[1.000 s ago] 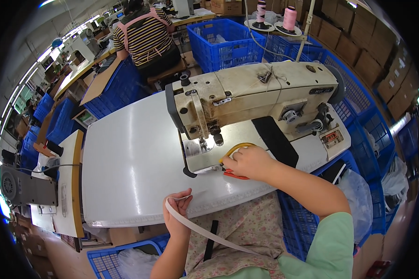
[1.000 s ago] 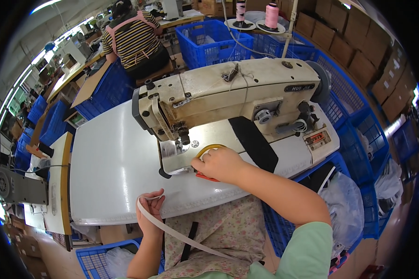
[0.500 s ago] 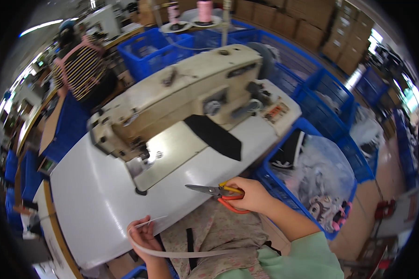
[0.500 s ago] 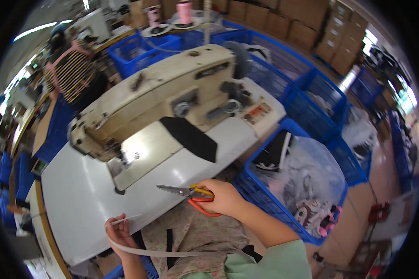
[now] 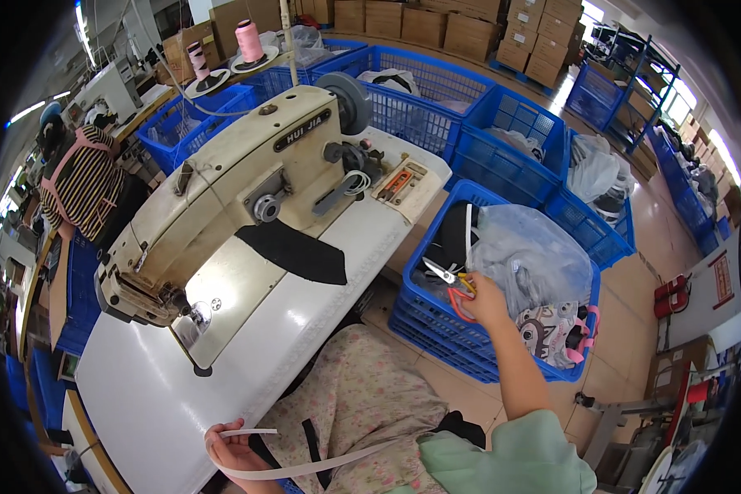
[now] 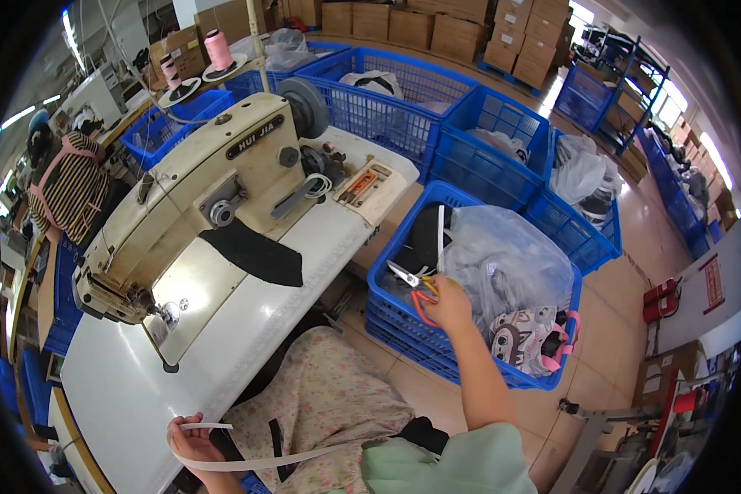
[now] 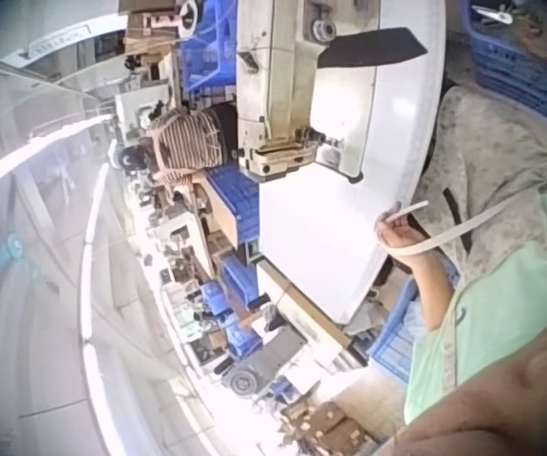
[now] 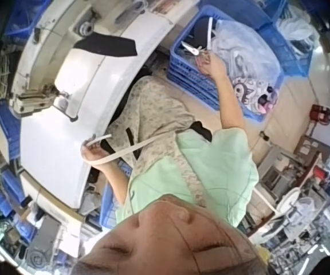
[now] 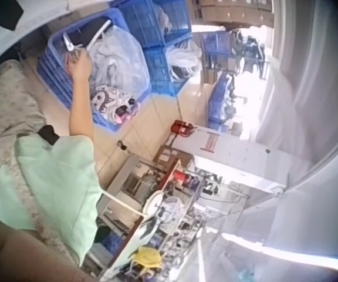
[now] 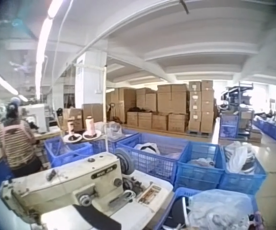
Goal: The worker trims excess material from shoe components using scissors, sorts them, and places them into plastic bags.
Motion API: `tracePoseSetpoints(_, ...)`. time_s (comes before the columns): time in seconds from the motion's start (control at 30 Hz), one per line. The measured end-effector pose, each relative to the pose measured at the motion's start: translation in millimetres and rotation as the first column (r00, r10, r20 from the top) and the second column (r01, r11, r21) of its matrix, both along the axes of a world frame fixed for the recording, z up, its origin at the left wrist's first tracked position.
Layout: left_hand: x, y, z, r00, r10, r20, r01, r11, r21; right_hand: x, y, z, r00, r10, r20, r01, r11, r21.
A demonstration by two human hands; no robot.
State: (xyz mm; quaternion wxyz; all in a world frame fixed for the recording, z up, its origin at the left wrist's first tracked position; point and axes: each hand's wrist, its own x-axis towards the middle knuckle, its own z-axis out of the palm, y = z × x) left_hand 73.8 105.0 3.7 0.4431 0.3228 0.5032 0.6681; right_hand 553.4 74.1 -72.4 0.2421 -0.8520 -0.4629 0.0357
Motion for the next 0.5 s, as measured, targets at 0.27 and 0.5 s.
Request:
tracePoseSetpoints(0.27, 12.6, -7.5, 9.0, 0.999, 0.023, -0.028, -0.023, 1.000, -0.003, 52.2, 48.6, -40.7, 0.846, 0.498, 0.190, -0.388, 0.820, -0.420)
tracePoseSetpoints(0.5, 18.5, -20.9, 14.7, 0.991, 0.020, -0.134, -0.019, 1.000, 0.011, 20.4, 87.6, -60.5, 0.771, 0.603, 0.205, -0.415, 0.720, -0.556)
